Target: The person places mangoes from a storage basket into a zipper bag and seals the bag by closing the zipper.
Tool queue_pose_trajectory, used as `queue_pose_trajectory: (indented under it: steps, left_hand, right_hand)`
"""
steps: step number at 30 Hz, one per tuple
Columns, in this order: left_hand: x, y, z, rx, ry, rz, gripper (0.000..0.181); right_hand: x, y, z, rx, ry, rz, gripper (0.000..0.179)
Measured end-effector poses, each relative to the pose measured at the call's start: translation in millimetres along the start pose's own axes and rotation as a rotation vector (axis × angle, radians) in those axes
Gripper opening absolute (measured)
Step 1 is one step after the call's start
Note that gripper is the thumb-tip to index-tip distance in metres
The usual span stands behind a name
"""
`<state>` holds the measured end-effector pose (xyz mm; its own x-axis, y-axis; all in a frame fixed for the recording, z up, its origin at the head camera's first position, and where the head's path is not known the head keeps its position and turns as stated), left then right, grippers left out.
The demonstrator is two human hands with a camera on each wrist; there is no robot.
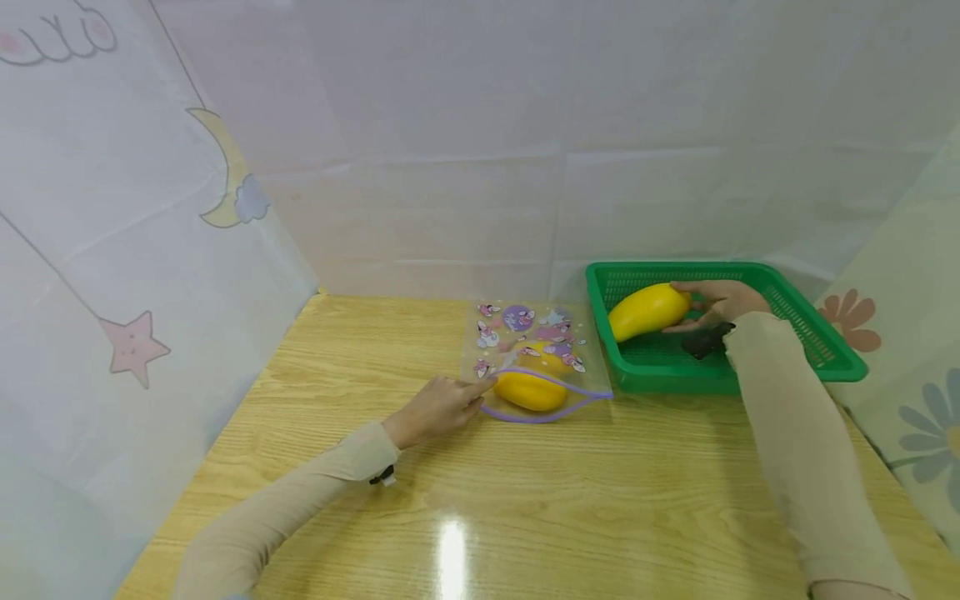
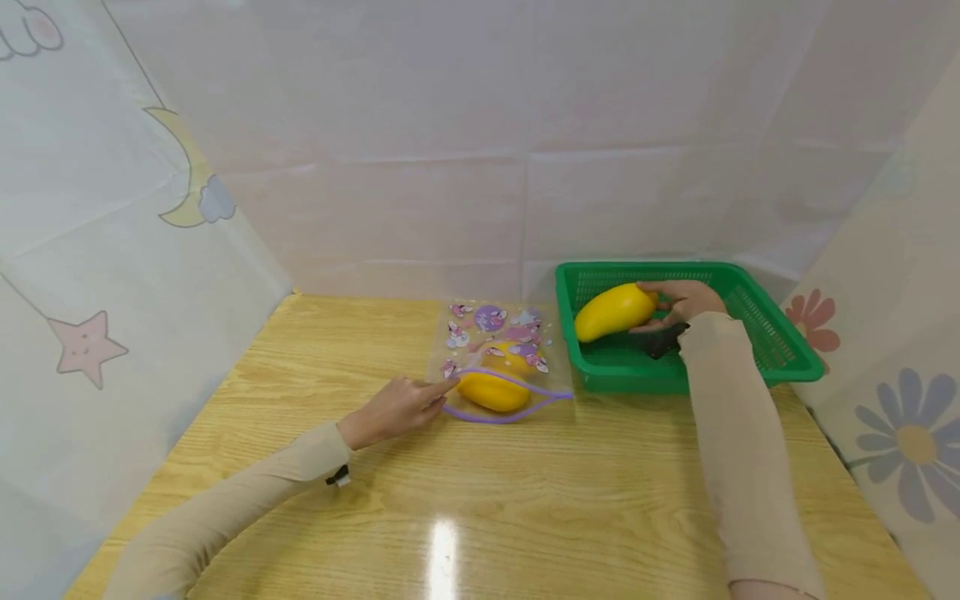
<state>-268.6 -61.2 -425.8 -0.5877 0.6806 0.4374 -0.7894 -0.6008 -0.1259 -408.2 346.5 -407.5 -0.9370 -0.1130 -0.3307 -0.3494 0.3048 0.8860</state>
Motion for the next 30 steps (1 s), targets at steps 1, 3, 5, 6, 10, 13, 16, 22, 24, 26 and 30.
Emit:
queue_pose_trajectory:
  steps: [1, 3, 5, 6, 10, 13, 16, 22, 24, 26, 30]
  left_hand:
    - [0.0, 0.3, -0.1, 0.002, 0.003, 0.002, 0.042]
    - [-0.1, 1.0, -0.4, 0.002, 0.004, 0.002, 0.042]
    - [-0.1, 1.2, -0.7, -0.001, 0.003, -0.001, 0.042]
    - [-0.1, 1.2, -0.8, -0.002, 0.004, -0.001, 0.042]
    - [0.0, 0.8, -0.7, -0.005, 0.0, -0.005, 0.042]
    - [0.1, 0.9, -0.9, -0.007, -0.006, -0.009, 0.042]
    - [0.2, 1.3, -1.7, -0.007, -0.003, -0.008, 0.041]
    - [0.9, 2.3, -2.3, -0.003, 0.009, 0.004, 0.04]
    - [0.8, 2.4, -2.5, -0.003, 0.007, 0.004, 0.041]
    - [0.7, 2.3, -2.6, -0.006, 0.005, 0.003, 0.041]
    - [0.4, 1.4, -2.1, -0.01, 0.004, -0.002, 0.042]
  right_hand:
    - [1.3, -1.9, 2.4, 0.088, -0.036, -0.019, 0.053]
    - [0.8, -0.2, 2.5, 0.065, -0.014, 0.005, 0.055]
    - [1.4, -0.4, 2.7, 0.086, 0.01, -0.007, 0.051]
    - [1.1, -1.1, 3.3, 0.121, 0.015, -0.022, 0.048]
    - [-2.3, -3.1, 1.6, 0.237, 0.017, -0.108, 0.04]
    - [-7.8, -2.8, -2.3, 0.264, 0.029, -0.149, 0.038]
    - [-12.9, -3.1, -3.6, 0.3, 0.04, -0.189, 0.037]
    - [-17.7, -0.3, -4.7, 0.367, 0.091, -0.213, 0.034]
    - [-17.4, 0.4, -4.5, 0.367, 0.101, -0.226, 0.035]
    - [-15.9, 1.4, -3.4, 0.356, 0.094, -0.237, 0.037]
    - [-6.9, 0.1, 2.1, 0.246, 0.026, -0.272, 0.068]
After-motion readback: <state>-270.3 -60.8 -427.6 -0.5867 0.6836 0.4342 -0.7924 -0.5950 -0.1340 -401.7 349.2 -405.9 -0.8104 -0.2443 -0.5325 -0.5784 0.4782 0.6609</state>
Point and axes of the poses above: each hand's wrist, its own x-axis towards the middle knuckle, its own z-axis out of the back of the hand, y = z × x, the point moved 9 cm from there along x, towards the middle knuckle, and after that the axes turned 9 degrees about z, right-handed, at the moved point
